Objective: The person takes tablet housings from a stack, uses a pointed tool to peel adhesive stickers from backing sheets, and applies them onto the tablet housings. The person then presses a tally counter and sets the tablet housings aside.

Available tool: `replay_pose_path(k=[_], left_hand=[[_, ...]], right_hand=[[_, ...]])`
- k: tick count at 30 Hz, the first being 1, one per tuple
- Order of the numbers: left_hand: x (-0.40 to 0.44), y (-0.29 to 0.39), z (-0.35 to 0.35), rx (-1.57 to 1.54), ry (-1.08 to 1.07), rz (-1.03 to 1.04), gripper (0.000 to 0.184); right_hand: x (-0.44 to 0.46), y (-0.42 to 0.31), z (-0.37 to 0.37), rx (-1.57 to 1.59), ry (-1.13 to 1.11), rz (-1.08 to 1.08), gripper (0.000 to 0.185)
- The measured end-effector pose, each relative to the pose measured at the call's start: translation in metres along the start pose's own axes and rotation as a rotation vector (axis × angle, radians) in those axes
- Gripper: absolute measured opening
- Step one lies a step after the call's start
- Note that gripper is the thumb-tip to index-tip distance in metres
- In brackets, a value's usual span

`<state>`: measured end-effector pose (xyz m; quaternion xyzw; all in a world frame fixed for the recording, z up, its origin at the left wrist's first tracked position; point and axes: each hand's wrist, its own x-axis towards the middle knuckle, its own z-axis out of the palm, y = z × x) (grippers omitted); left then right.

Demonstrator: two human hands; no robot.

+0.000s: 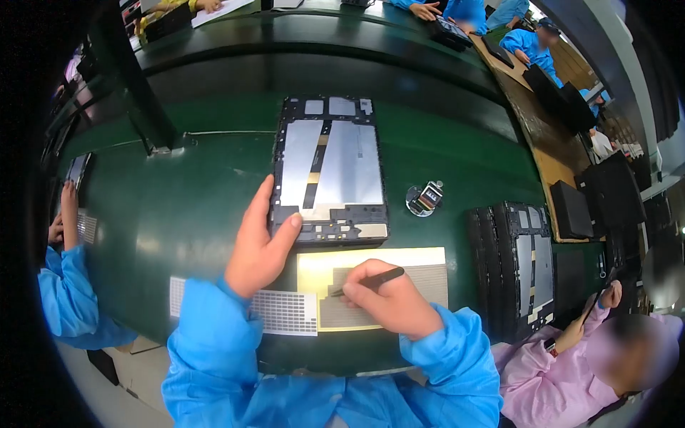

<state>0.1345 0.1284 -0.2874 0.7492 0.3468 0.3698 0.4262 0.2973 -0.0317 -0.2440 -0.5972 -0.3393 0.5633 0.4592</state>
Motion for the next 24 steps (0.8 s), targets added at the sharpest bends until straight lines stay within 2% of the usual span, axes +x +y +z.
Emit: replay_pose_path(k=[3,6,7,13,24], left_hand=[[-0.001,-0.008,0.002,-0.107,-0.016,-0.006,0.068],[0.0,-0.005,0.002,-0.099,-0.019,0.017,0.068],[0.0,-0.005,0.002,-0.081,-0.016,0.016,0.068],[-0.002,0.002,0.001,0.016,-0.002,0.017,0.067],[-0.001,-0.001,0.002,-0.01,-0.004,-0.005,0.066]], right_hand=[[0.001,-0.006,0.002,-0.074,-0.049,-0.112,0.016],[0.018,0.008,0.001,0.042,0.004,-0.097,0.018],[0.02,0.006,-0.001,0.031,0.035,-0.033,0.02],[0.02,0.012,0.0,0.0,0.09,-0.101,0.02],[0.02,0.013,0.001,-0.034,0.056,-0.109,0.019]])
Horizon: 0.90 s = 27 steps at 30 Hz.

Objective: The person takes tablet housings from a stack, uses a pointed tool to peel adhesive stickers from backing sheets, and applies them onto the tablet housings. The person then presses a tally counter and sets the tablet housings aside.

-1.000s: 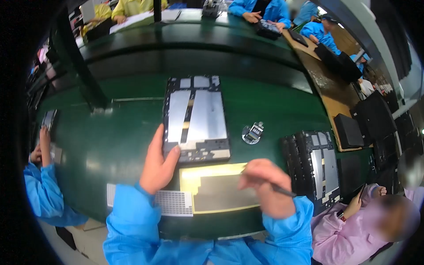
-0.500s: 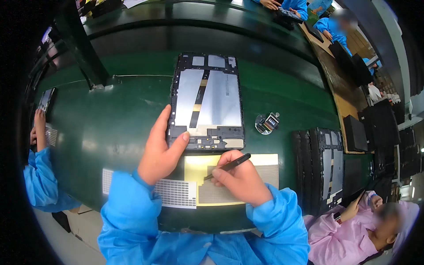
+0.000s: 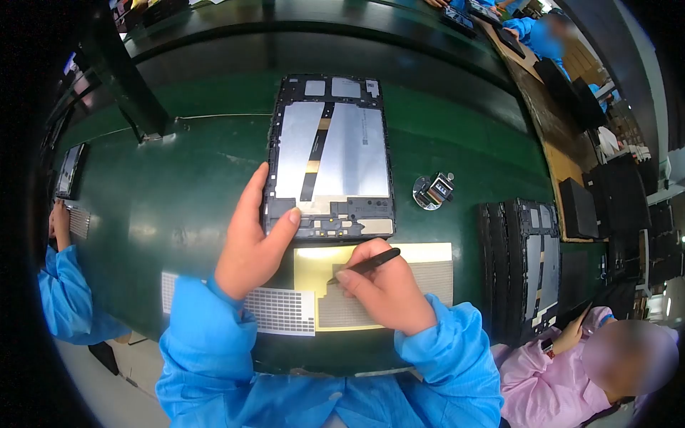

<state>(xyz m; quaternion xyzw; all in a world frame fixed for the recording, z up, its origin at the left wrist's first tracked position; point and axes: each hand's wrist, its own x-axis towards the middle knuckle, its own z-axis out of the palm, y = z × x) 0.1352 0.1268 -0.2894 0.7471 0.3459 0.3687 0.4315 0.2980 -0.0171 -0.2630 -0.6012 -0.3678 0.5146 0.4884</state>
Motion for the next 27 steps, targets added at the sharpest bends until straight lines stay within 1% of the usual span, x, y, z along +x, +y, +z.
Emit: replay_pose_path(k=[4,7,13,16,17,20,24,27], left_hand=[[0.0,0.001,-0.001,-0.021,-0.006,0.0,0.066],[0.001,0.0,-0.001,-0.037,-0.006,-0.004,0.066],[0.001,0.005,-0.001,0.02,0.006,-0.001,0.067],[0.0,0.005,-0.001,0.053,0.018,0.013,0.067],[0.0,0.007,-0.002,0.072,0.019,0.014,0.066],[0.0,0.004,-0.001,0.05,0.01,0.005,0.068],[-0.001,0.004,0.0,0.056,0.016,-0.001,0.071],[-0.002,0.006,-0.002,0.113,0.024,0.006,0.069]], right_hand=[[0.0,-0.001,0.0,0.015,-0.003,0.0,0.018],[0.001,0.001,-0.002,-0.031,-0.027,-0.018,0.014],[-0.002,-0.003,-0.002,0.099,0.056,0.033,0.018],[-0.005,-0.009,-0.003,0.25,0.101,-0.056,0.018],[-0.002,-0.013,-0.005,0.276,0.067,-0.196,0.017],[0.014,-0.038,0.003,0.191,0.1,-0.409,0.016],[0.041,-0.051,0.002,0.025,0.127,-0.238,0.017],[0.043,-0.05,0.0,-0.018,0.091,-0.238,0.018]])
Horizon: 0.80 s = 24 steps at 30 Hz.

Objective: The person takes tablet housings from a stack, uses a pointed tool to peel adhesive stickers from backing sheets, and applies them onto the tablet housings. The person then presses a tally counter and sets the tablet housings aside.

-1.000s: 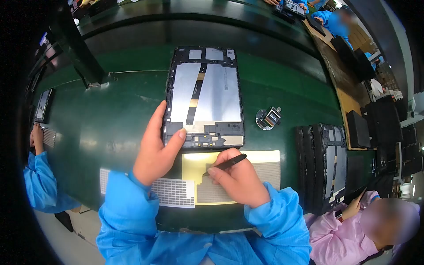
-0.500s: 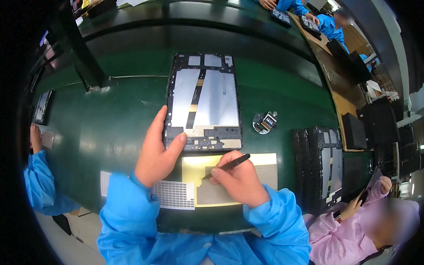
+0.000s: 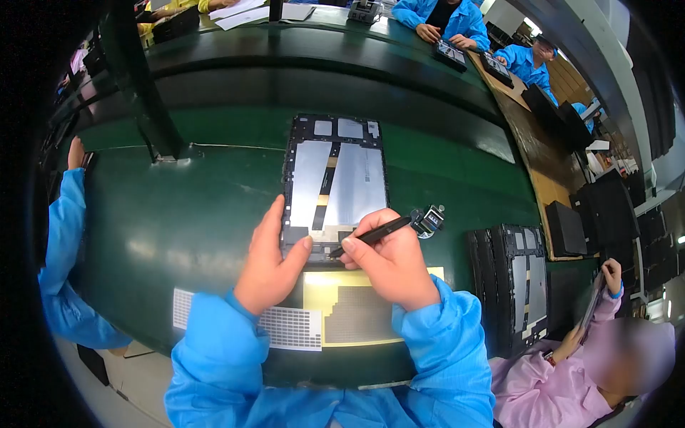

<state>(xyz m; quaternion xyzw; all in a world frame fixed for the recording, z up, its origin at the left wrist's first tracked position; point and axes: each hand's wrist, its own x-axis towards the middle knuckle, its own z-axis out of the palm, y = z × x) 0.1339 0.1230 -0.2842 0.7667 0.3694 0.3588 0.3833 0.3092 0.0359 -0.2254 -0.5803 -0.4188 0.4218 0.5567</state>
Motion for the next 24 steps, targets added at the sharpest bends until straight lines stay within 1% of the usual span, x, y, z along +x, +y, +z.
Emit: replay_pose_path(k=[10,16,19,20,23,24], left_hand=[[0.001,0.003,0.001,-0.012,0.001,0.003,0.068],[0.001,0.003,0.001,-0.032,0.003,-0.022,0.072],[0.0,0.001,0.001,-0.02,0.019,0.008,0.071],[0.001,0.001,0.001,-0.022,0.02,0.016,0.071],[0.001,-0.001,0.001,-0.012,0.024,0.026,0.07],[0.001,0.0,0.0,0.002,0.021,0.026,0.069]], right_hand=[[0.0,-0.002,-0.001,0.018,-0.019,0.047,0.018],[0.0,-0.002,-0.004,-0.004,-0.09,0.041,0.018],[-0.01,0.01,-0.006,-0.068,-0.097,-0.203,0.02],[-0.018,0.015,-0.008,-0.117,-0.047,-0.303,0.021],[-0.047,0.013,-0.009,0.259,-0.011,-0.29,0.02],[-0.054,0.012,-0.014,0.22,-0.043,-0.14,0.017]])
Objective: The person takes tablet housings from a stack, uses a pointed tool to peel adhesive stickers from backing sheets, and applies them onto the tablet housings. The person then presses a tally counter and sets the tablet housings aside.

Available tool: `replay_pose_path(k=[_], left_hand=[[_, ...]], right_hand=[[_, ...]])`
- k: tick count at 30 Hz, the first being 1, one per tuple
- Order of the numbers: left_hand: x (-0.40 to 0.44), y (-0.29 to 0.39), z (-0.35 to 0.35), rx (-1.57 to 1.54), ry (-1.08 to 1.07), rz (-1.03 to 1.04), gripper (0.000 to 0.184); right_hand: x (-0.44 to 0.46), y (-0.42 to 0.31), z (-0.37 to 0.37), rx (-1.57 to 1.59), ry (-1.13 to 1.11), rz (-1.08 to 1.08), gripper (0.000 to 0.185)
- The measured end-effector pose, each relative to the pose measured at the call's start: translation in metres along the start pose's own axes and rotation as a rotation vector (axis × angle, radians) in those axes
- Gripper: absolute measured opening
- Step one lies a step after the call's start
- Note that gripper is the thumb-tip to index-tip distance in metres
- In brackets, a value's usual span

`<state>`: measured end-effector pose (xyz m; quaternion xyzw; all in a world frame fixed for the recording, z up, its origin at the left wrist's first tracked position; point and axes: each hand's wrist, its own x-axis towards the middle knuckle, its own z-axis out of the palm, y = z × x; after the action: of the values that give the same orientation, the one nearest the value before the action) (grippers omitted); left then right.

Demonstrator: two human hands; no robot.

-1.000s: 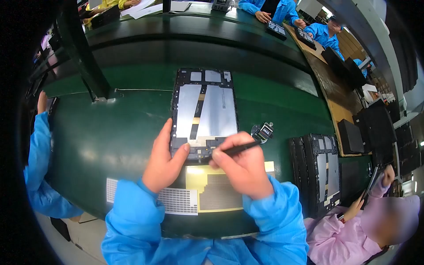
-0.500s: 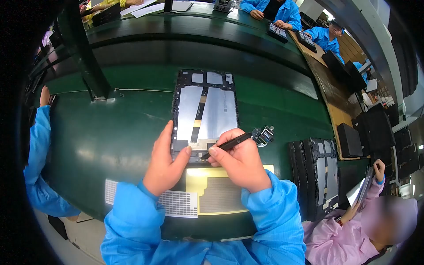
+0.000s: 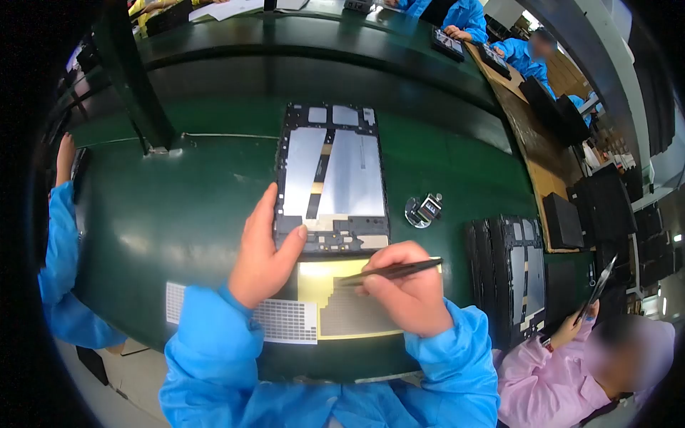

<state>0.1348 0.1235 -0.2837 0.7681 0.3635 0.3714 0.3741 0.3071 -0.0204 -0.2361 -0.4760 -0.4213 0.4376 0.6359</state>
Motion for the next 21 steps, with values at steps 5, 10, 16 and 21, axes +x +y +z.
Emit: replay_pose_path(k=[5,10,16,21], left_hand=[[0.0,-0.002,0.001,-0.024,-0.008,-0.007,0.068],[-0.001,-0.001,0.001,-0.04,-0.021,-0.016,0.067],[0.001,0.0,0.0,-0.053,-0.032,-0.02,0.067],[0.0,0.0,0.0,-0.064,-0.039,-0.045,0.067]], right_hand=[[-0.002,0.024,-0.005,-0.092,0.037,0.381,0.016],[0.001,0.022,-0.005,-0.143,-0.053,0.373,0.014],[0.003,0.023,-0.006,-0.166,-0.115,0.388,0.014],[0.004,0.023,-0.005,-0.196,-0.099,0.394,0.014]])
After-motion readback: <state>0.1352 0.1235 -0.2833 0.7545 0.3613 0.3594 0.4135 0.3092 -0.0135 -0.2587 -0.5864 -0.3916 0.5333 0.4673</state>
